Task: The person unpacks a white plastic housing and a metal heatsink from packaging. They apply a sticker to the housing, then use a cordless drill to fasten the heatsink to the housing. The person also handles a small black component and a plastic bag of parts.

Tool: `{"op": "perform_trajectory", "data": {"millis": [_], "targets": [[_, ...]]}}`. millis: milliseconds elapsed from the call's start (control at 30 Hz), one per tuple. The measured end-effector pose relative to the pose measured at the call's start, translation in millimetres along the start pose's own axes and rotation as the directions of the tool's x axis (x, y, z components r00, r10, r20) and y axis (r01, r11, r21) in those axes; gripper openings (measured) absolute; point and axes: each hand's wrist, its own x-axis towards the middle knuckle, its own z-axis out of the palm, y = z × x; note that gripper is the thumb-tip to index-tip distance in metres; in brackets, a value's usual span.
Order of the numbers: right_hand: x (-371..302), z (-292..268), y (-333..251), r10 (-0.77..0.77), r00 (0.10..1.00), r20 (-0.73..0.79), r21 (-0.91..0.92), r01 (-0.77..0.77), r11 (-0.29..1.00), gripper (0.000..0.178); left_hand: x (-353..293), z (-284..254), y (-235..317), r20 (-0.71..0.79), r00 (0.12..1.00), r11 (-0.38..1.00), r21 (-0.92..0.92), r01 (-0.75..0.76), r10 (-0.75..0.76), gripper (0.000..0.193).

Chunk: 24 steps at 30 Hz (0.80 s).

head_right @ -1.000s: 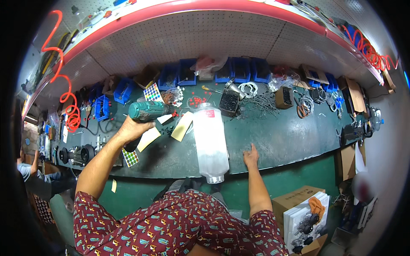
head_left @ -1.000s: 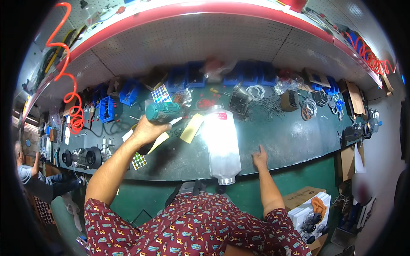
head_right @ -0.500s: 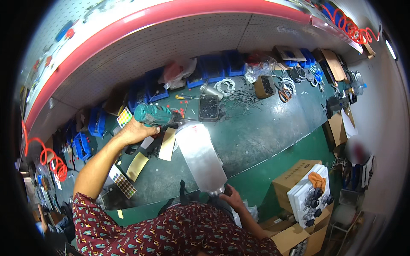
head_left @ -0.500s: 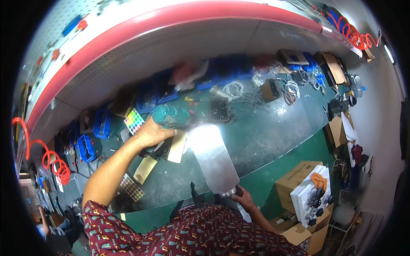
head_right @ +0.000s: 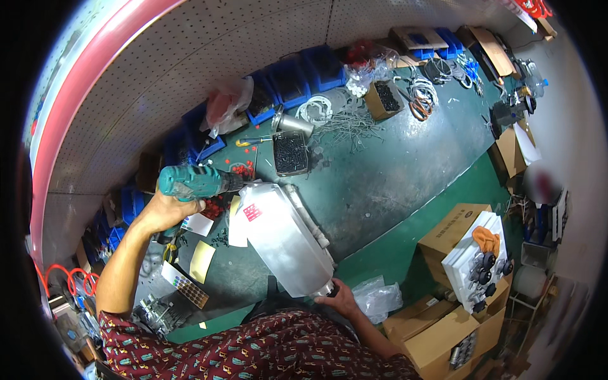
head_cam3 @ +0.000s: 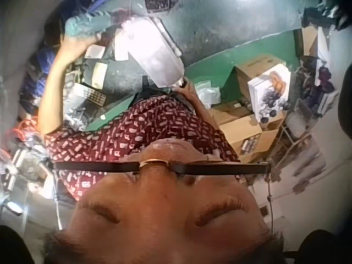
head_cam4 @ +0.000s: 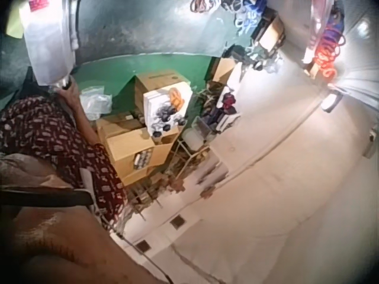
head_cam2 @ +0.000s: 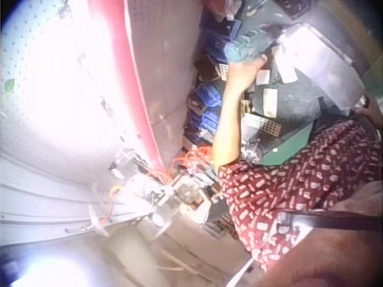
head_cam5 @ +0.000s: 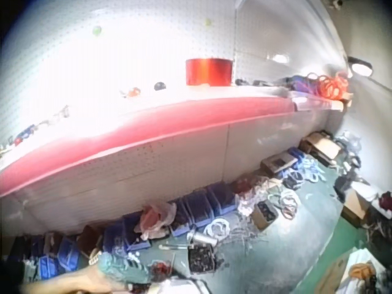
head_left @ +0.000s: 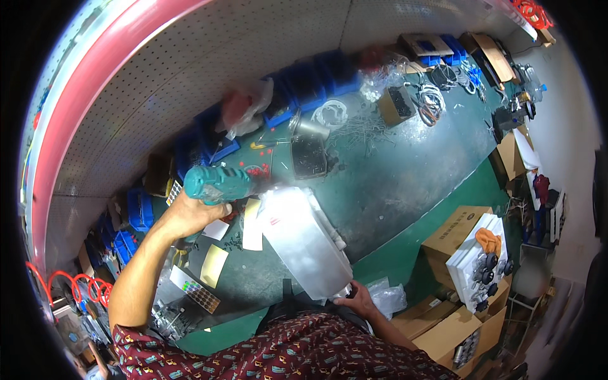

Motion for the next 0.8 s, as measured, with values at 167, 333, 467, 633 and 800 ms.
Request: {"op": "perform_trajectory", "data": {"millis": [167, 333, 467, 633, 800], "targets": [[-7.3, 1.0, -29.5, 0.013, 1.0, -0.021, -0.111, -0.016, 0.994, 0.076, -1.9, 2.9, -4.2, -0.005, 0.999, 0.995, 0.094, 0.037, -0.036, 0.033], [-5.7, -1.2, -32.1, 0.042, 0.999, 0.006, -0.008, -0.042, 0.999, 0.088, 2.0, -0.7, 5.8, 0.036, 0.996, 0.991, 0.109, 0.076, -0.08, 0.033], [-2.3, -1.7, -24.3, 0.022, 0.999, 0.045, 0.094, -0.026, 0.995, 0.081, 5.8, 2.4, 16.1, 0.055, 0.993, 0.994, 0.04, 0.106, -0.108, 0.031], [-1.1, -2.9, -30.8, 0.016, 0.996, 0.084, 0.161, -0.029, 0.986, 0.074, 11.1, 8.4, 27.8, 0.026, 0.997, 0.947, 0.312, -0.083, 0.079, 0.027], [-4.5, -2.7, -39.3, 0.018, 0.995, 0.094, 0.2, -0.037, 0.979, 0.064, 21.8, 17.9, 76.4, 0.087, 0.996, 0.734, 0.677, -0.059, 0.0, 0.025]]}}
